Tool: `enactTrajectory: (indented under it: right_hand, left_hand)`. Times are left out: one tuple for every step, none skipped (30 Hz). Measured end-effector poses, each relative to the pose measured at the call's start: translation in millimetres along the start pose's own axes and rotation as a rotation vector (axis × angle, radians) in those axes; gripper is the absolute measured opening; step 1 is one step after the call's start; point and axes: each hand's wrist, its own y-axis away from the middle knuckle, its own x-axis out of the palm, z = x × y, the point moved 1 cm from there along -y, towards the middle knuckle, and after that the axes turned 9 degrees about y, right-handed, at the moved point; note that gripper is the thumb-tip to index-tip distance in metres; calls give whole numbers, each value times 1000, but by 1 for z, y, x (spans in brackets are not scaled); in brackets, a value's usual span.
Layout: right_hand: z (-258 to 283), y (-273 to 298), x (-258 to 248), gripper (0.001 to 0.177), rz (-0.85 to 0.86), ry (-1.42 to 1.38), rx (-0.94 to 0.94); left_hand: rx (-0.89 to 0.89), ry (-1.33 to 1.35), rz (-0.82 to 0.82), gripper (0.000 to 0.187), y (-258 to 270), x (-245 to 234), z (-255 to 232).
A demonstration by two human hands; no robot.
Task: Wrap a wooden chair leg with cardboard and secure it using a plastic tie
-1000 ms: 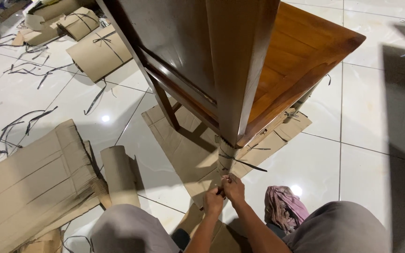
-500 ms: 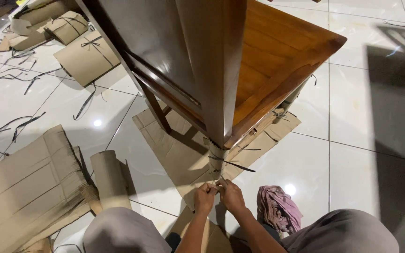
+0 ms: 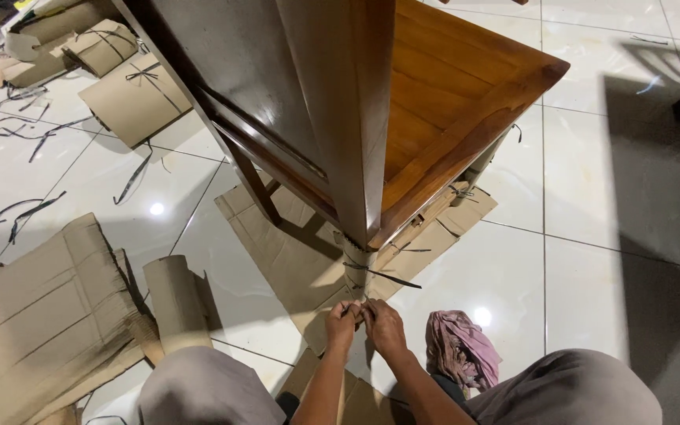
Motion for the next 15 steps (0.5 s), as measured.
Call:
enactTrajectory:
  right_hand:
    - [0, 0, 1, 15, -48, -21, -43]
    - [-6, 0, 8, 15, -48, -20, -43]
    - [-13, 1, 14, 17, -29, -24, 0]
    - [-20, 1, 21, 20, -11, -28, 42]
    - [-21, -1, 19, 20, -12, -26, 42]
    - [-22, -2, 19, 27, 97, -48, 148]
    - [-23, -3, 19, 34, 206, -69, 255]
    - [-24, -4, 20, 34, 207, -69, 254]
    - [-26, -5, 21, 33, 221, -52, 275]
    - [-27, -6, 23, 33, 236, -34, 294]
    - [-30, -8, 27, 33, 237, -35, 293]
    - [-34, -9, 31, 34, 255, -4, 333]
    - [-37, -10, 36, 35, 274, 27, 372]
    - [-39, -10, 40, 35, 275, 26, 371]
    - [-41, -11, 44, 42, 261, 35, 399]
  left_hand:
    - [-81, 95, -11, 17, 4, 3, -6]
    - [-81, 95, -10, 17, -2, 3, 0]
    - [-78, 233, 13, 14, -7, 4, 7]
    - [-74, 370, 36, 11, -13, 5, 13]
    - [-75, 371, 38, 11, -11, 7, 9]
    - [-94, 361, 3, 15, -8, 7, 5]
    - [-114, 351, -32, 19, -4, 7, 2]
    - [-113, 351, -33, 19, -10, 6, 9]
    - [-111, 432, -16, 15, -16, 6, 17]
    - [-107, 514, 1, 11, -22, 6, 25]
    - [-106, 515, -1, 11, -17, 7, 18]
    - [-100, 481, 2, 11, -12, 7, 13]
    - [-96, 446, 6, 12, -7, 8, 7]
    - [-95, 446, 3, 12, -6, 7, 7]
    - [-77, 437, 1, 18, -6, 6, 6]
